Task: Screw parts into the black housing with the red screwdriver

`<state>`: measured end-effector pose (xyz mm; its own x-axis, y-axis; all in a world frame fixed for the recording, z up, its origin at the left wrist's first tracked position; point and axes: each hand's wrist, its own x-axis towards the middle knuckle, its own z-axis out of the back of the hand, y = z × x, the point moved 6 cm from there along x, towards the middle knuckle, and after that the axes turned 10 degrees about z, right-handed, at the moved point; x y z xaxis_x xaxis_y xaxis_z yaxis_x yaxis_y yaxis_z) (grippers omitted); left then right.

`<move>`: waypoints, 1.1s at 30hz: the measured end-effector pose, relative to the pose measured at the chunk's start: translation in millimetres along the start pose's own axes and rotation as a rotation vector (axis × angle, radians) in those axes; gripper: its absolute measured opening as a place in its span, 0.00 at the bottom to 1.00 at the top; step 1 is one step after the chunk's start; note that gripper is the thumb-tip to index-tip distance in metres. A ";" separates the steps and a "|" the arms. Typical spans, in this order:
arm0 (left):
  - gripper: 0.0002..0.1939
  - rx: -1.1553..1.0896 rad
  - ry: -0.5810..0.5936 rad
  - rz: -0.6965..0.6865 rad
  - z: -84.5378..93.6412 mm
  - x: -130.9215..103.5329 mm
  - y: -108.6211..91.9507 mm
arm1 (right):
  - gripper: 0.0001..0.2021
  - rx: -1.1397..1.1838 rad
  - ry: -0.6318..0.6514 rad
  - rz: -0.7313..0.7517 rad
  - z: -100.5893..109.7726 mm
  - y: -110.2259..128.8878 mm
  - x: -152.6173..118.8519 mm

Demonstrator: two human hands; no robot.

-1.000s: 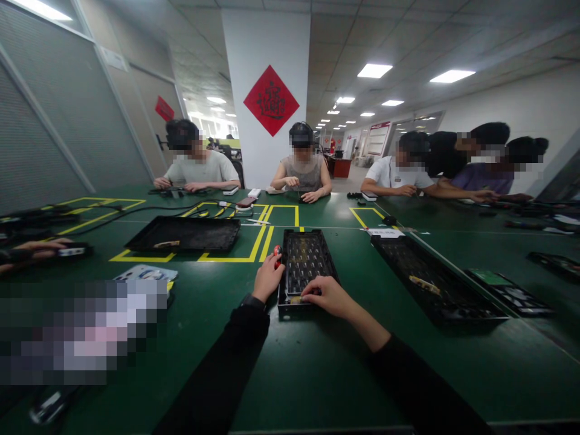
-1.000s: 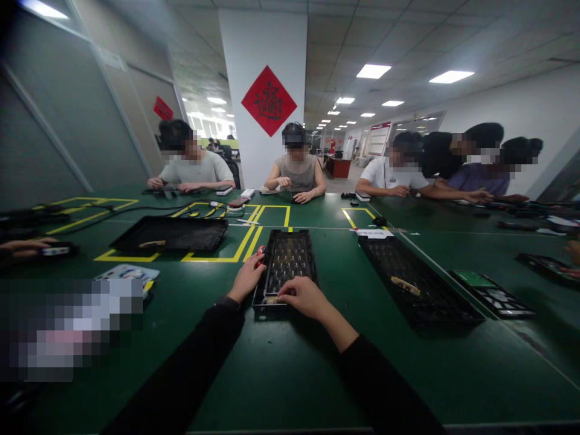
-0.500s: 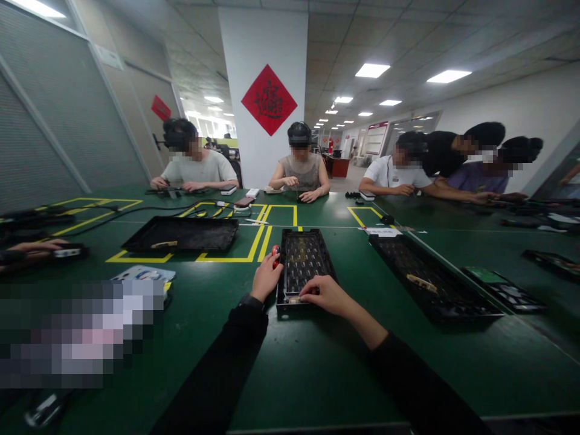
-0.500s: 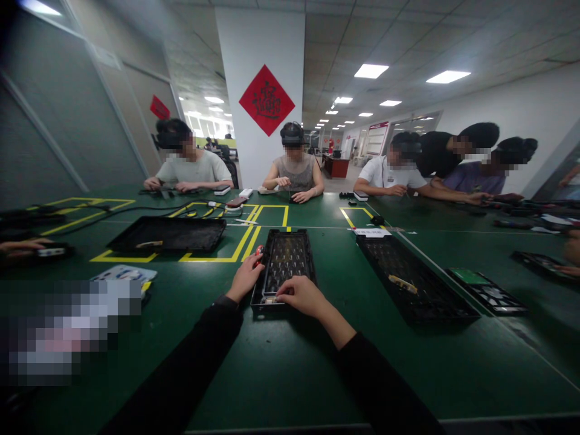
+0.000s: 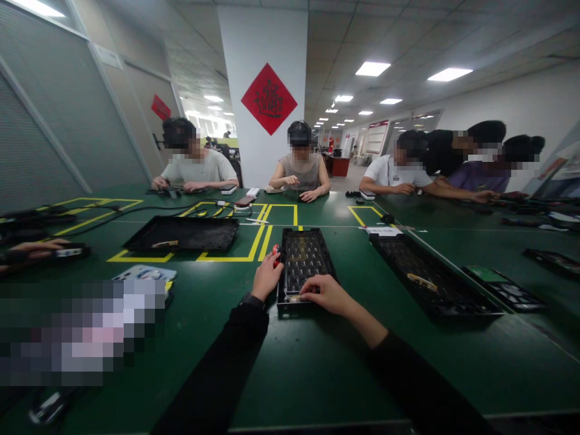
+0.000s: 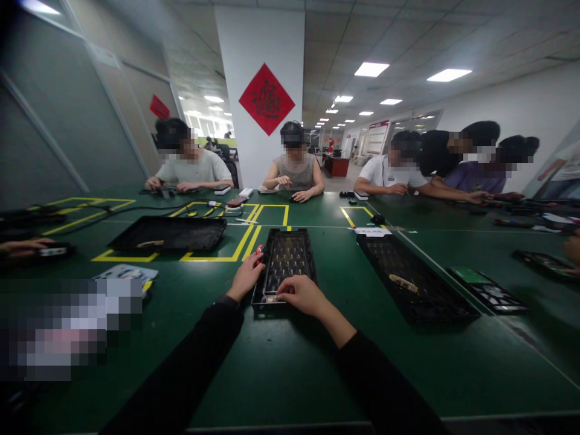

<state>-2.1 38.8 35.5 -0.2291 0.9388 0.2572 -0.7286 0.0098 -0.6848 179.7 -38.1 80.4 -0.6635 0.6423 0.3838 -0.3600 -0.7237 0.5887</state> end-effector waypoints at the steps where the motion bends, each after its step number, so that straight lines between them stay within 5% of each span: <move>1: 0.20 0.002 0.000 0.002 0.1 -0.1 0.0 | 0.07 0.002 0.000 -0.007 -0.2 -0.4 -0.2; 33: 0.20 -0.006 0.000 0.006 0.4 -0.5 -0.4 | 0.10 0.107 0.024 -0.030 -1.5 -1.2 0.4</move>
<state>-1.9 38.2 35.9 -0.2330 0.9390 0.2531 -0.7231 0.0068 -0.6907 178.9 -37.4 78.7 -0.6698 0.6558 0.3484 -0.3083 -0.6724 0.6729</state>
